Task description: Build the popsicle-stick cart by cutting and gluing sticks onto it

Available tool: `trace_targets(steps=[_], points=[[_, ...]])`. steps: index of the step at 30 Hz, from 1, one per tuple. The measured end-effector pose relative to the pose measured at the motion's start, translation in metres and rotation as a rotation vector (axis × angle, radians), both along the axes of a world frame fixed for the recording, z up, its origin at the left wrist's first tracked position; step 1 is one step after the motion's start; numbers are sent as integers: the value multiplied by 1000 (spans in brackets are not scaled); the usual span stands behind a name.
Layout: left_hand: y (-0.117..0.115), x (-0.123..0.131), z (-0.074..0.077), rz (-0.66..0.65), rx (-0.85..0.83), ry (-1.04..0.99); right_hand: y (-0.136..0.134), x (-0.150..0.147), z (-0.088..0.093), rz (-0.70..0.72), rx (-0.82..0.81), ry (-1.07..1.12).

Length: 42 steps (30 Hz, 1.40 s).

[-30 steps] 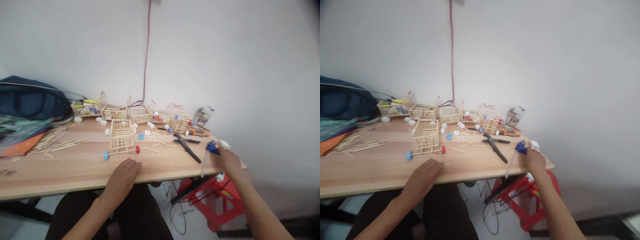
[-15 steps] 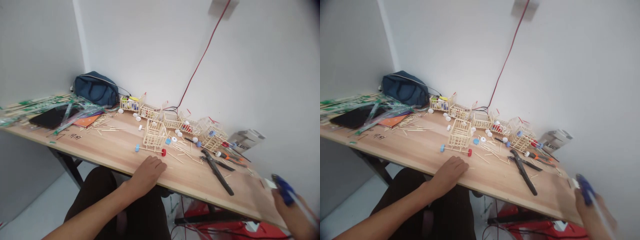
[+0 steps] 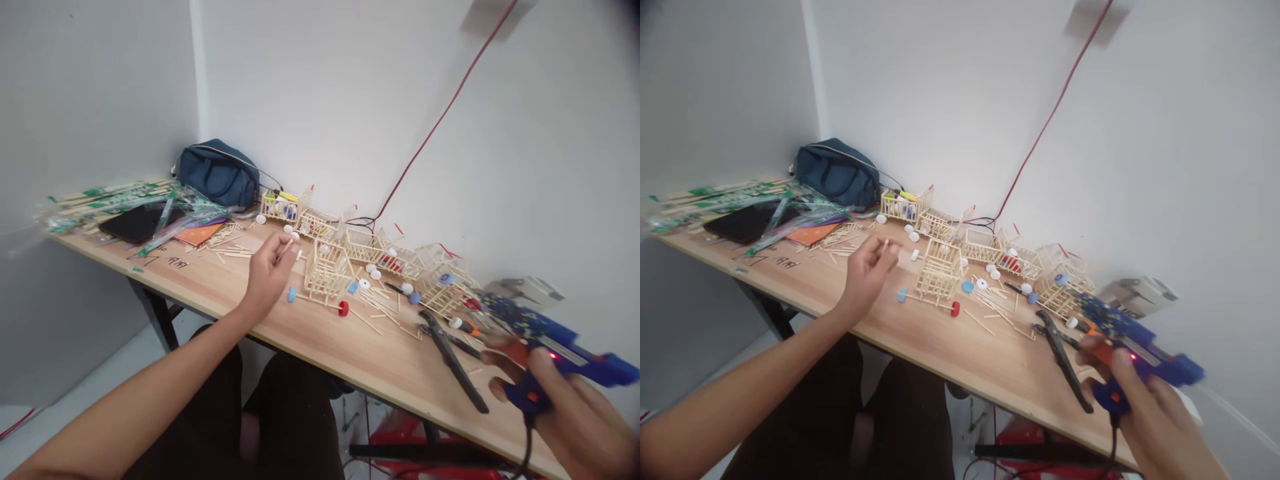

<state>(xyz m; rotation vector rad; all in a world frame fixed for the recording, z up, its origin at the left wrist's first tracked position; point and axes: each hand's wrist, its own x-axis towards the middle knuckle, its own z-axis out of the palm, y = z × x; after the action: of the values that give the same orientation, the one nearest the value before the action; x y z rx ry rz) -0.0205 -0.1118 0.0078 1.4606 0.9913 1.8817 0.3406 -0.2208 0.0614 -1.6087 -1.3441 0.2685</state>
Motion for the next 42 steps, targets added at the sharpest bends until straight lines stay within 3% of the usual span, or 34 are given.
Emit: trace_targets(steps=[1, 4, 8, 11, 19, 22, 28, 33, 38, 40, 42], points=[[12, -5, 3, -49, -4, -11, 4, -16, 6, 30, -40, 150], [46, -12, 8, -221, 16, 8, 14, -52, 20, 216, -170, 315], [77, -10, 6, -438, 52, 40, 30, -83, 29, 459, -220, 302], [83, -11, 4, -489, 66, 76, 43, -103, 33, 531, -273, 191], [63, -27, 4, -404, 54, 240, 69, -127, 32, 558, -371, -95], [61, -24, 5, -403, 77, 326, 74, -121, 31, 567, -372, -92], [60, -18, 2, -390, 126, 436, 69, -107, 23, 399, -285, -3], [62, -16, -4, -392, 185, 459, 64, -111, 19, 469, -323, 52], [63, -16, -7, -414, 238, 460, 66, -126, 26, 518, -327, -66], [63, -16, -8, -412, 236, 468, 67, -127, 29, 475, -304, -144], [63, -16, -7, -407, 232, 478, 68, -122, 30, 313, -251, -292]])
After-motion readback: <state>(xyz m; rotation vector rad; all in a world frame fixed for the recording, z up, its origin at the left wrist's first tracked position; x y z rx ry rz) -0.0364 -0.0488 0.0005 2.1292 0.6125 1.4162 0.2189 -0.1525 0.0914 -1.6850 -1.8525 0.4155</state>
